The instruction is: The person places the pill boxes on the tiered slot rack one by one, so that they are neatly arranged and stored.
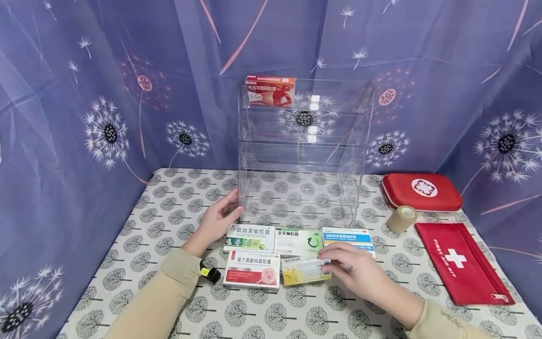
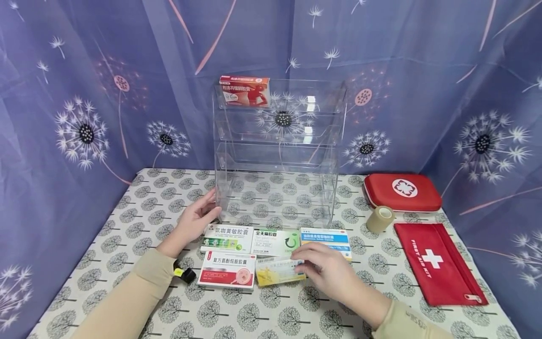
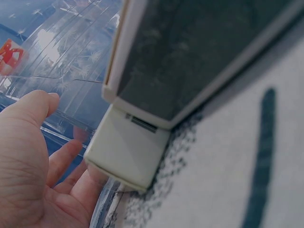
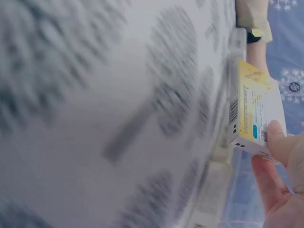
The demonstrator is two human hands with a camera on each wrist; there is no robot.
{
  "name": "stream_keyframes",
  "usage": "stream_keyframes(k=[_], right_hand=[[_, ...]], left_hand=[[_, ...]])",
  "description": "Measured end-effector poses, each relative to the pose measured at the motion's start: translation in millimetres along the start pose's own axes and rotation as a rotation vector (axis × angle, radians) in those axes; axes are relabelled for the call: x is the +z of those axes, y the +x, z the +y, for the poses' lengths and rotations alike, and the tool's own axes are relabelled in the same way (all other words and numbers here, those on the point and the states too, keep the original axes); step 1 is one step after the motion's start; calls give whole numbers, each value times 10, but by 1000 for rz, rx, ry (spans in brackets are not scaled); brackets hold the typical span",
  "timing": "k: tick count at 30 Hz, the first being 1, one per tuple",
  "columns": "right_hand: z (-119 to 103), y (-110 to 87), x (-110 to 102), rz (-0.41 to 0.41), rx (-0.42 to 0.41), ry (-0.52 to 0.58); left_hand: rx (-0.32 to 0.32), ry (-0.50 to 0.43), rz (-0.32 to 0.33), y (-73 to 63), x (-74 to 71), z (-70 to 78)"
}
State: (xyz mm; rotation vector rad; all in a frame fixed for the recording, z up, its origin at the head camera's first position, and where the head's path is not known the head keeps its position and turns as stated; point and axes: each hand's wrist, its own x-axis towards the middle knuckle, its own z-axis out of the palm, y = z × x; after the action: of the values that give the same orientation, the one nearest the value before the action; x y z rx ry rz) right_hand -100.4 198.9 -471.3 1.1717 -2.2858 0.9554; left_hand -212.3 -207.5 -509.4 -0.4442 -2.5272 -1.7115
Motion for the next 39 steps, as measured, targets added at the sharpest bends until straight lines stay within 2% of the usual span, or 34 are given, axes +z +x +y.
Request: stream_keyframes(k=[6, 9, 12, 15, 21, 24, 28, 34, 39], right_hand=[[93, 281, -225, 69, -35, -27], [148, 457, -374, 117, -80, -55], [194, 640, -546, 150, -89, -90], [227, 829, -716, 182, -69, -113], [260, 1216, -1025, 248, 53, -157], [296, 1396, -1144, 296, 84, -179], [360, 1623, -1273, 329, 84, -221], [442, 1950, -1461, 322, 60, -277], [504, 2231, -1601, 386, 79, -298]], left_hand=[[-7, -12, -1, -5, -1, 24], [-5, -19, -2, -3, 0, 26], [-8, -19, -4, 1, 6, 25], [-13, -16, -5, 4, 6, 23], [-17, -17, -1, 0, 2, 34], [-10, -21, 4, -4, 3, 27], [-10, -15, 6, -6, 3, 22], [-4, -16, 2, -4, 2, 24], [-10, -20, 0, -2, -1, 34]])
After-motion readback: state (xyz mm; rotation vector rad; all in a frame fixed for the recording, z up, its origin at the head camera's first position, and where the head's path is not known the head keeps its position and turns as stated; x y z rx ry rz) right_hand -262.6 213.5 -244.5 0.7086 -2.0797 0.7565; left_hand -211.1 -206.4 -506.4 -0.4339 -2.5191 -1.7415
